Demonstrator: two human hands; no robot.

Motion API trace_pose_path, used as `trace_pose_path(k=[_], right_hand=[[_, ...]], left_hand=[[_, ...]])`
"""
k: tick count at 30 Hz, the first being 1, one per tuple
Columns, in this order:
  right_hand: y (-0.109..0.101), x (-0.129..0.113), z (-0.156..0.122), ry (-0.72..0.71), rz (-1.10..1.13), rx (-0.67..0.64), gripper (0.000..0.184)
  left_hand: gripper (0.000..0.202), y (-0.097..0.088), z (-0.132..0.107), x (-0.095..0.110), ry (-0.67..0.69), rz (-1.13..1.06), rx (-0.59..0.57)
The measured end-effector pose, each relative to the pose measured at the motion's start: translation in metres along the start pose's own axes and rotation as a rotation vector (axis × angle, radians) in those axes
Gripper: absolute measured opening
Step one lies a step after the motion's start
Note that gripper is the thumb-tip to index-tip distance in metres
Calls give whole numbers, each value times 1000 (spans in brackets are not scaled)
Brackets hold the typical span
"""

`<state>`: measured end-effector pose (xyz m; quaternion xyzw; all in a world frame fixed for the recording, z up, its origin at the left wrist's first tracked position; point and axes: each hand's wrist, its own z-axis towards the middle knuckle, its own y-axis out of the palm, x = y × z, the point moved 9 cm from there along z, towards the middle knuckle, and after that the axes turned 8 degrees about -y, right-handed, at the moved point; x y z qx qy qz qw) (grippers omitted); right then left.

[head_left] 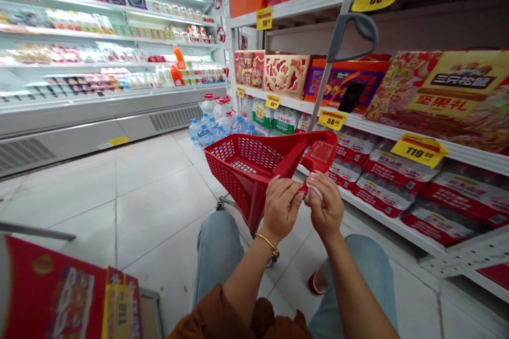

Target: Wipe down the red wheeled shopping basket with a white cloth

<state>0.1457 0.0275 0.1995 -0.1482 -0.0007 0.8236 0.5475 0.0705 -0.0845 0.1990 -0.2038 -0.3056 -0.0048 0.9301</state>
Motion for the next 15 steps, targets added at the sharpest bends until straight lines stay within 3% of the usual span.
trace_pose_path(k=[10, 15], right_hand=[[-3, 38, 6, 139, 62, -16, 18], [-5, 41, 12, 150, 45, -5, 19]], left_hand=[[20, -1, 0, 0, -6, -16, 1], [22, 0, 1, 0, -11, -6, -3]])
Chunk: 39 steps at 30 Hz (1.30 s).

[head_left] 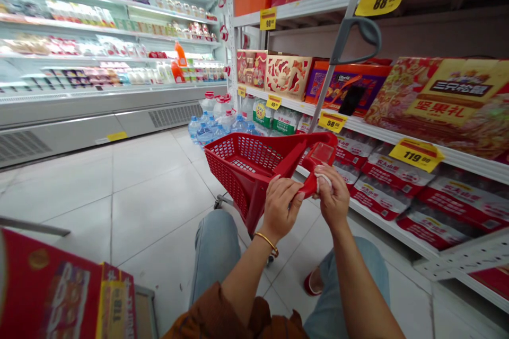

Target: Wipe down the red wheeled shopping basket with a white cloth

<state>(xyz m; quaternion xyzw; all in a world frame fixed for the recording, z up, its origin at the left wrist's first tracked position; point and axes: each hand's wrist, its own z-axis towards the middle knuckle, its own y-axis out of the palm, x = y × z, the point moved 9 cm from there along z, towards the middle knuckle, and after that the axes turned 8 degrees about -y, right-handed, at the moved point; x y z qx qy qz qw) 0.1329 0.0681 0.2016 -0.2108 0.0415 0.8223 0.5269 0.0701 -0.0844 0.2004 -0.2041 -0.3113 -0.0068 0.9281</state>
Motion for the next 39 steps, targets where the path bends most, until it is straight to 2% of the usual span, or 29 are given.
trace_pose_path(k=[4, 8, 11, 19, 25, 32, 39], right_hand=[[2, -16, -1, 36, -33, -27, 20], [11, -48, -9, -63, -36, -105, 20], [14, -57, -14, -113, -43, -104, 23], [16, -47, -8, -190, 46, -83, 18], [14, -29, 2, -152, 75, -88, 16], [23, -10, 17, -188, 85, -231, 17], [22, -2, 24, -191, 49, -228, 18]], left_hand=[[21, 0, -1, 0, -5, 6, 21], [19, -1, -3, -2, -12, 3, 29], [20, -2, -4, -3, -23, -2, 23], [17, -11, -3, -2, -36, -66, 12], [19, -16, -2, -5, -27, -111, 35], [20, -26, 0, -17, -49, -145, 30], [19, -34, -1, -23, -42, -185, 50]])
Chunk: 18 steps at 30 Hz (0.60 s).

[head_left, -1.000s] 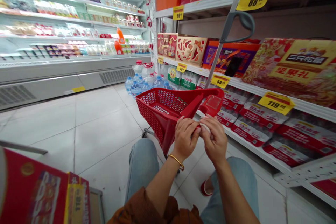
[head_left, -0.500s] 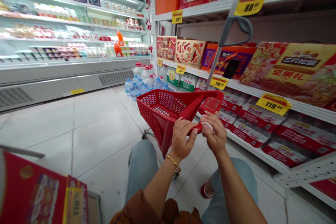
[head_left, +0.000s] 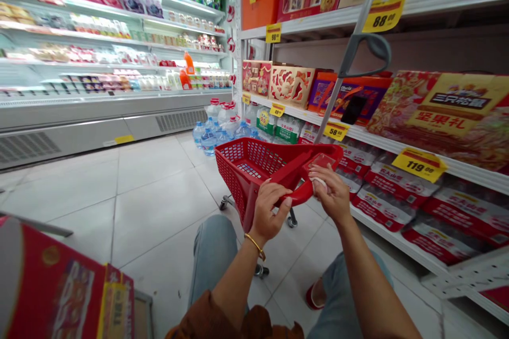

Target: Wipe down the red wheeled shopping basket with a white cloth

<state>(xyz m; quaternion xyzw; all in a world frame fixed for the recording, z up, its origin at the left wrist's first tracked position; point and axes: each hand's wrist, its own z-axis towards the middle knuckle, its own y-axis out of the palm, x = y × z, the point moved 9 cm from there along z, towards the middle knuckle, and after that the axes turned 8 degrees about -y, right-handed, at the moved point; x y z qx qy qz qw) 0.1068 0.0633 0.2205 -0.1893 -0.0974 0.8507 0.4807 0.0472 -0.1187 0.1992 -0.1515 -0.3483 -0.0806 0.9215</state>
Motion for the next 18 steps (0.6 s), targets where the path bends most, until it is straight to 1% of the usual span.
trace_pose_path(k=[5, 8, 10, 12, 15, 16, 18], right_hand=[[5, -11, -2, -7, -34, -4, 18], [9, -19, -2, 4, -59, -5, 18], [12, -25, -2, 6, -75, -6, 17], [16, -31, -2, 0, -88, -9, 17], [22, -40, -2, -4, -98, -6, 17], [24, -42, -1, -2, -102, -5, 17], [27, -46, -1, -1, -117, -3, 17]], left_hand=[[21, -9, -1, -1, -6, 28, 48], [20, -15, -1, -2, -39, 90, 80], [18, -21, -2, 1, -54, 146, 101], [19, -27, -3, 10, -49, 233, 132], [21, -33, -4, 28, -45, 444, 201], [21, -32, -4, 34, -39, 501, 210], [23, -20, -3, 46, -4, 582, 155]])
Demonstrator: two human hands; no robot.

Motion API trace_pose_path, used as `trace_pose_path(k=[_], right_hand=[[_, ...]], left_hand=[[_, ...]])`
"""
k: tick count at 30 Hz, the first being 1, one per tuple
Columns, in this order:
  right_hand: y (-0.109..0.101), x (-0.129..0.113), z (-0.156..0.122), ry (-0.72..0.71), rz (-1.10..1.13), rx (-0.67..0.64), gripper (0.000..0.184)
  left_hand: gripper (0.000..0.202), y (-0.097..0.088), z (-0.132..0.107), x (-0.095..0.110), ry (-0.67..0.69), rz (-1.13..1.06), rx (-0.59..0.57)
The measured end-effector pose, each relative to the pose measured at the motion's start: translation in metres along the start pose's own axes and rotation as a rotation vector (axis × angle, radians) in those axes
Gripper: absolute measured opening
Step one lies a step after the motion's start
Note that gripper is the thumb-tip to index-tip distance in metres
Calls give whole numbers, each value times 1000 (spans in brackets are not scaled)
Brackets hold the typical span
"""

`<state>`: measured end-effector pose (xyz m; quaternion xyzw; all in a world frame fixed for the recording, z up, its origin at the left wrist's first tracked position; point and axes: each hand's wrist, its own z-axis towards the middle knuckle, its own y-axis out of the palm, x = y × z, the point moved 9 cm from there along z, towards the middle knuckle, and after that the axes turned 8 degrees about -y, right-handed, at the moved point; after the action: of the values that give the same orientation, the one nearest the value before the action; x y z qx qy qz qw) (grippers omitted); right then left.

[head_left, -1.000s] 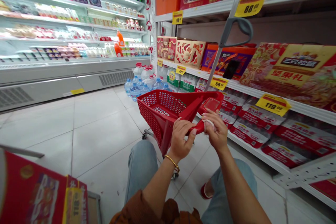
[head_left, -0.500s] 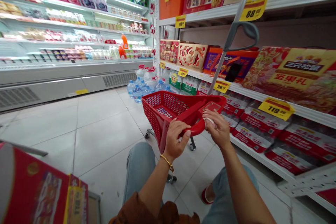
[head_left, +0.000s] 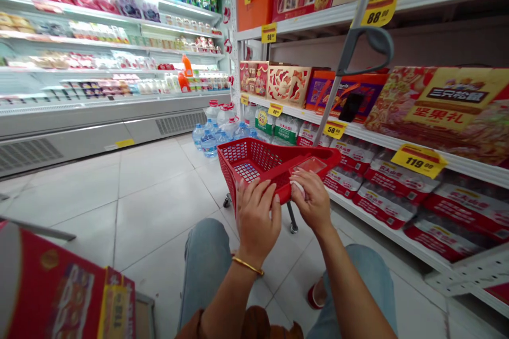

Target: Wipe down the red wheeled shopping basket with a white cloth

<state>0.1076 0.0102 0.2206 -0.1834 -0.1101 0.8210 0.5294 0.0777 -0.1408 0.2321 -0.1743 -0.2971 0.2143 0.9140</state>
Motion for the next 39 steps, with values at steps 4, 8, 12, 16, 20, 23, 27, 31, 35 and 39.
trace_pose_path(k=[4, 8, 12, 16, 20, 23, 27, 31, 35, 39], right_hand=[[5, -9, 0, -12, -34, -6, 19], [10, -16, 0, -46, -72, -31, 23], [11, -19, 0, -85, -90, -46, 22], [6, -15, 2, -100, -68, -48, 21], [-3, 3, 3, -36, -41, -12, 19], [-10, 22, 3, 24, -3, 19, 17], [-19, 45, 2, 77, 6, 48, 16], [-25, 59, -1, 122, 7, 98, 18], [-26, 57, -4, 168, -7, 158, 18], [-22, 37, -6, 161, -34, 180, 17]], left_hand=[[30, 16, 1, 22, 76, 82, -45], [29, 24, 1, 20, 32, 141, -30], [28, 25, -1, 16, 40, 175, -58], [27, 27, -3, 16, 70, 183, -98], [27, 27, -6, 19, 110, 205, -67], [26, 27, -8, 20, 136, 222, -22], [26, 28, -9, 19, 157, 238, -1], [26, 31, -9, 19, 165, 244, -2], [26, 31, -9, 20, 157, 235, 11], [27, 25, -9, 20, 151, 201, 48]])
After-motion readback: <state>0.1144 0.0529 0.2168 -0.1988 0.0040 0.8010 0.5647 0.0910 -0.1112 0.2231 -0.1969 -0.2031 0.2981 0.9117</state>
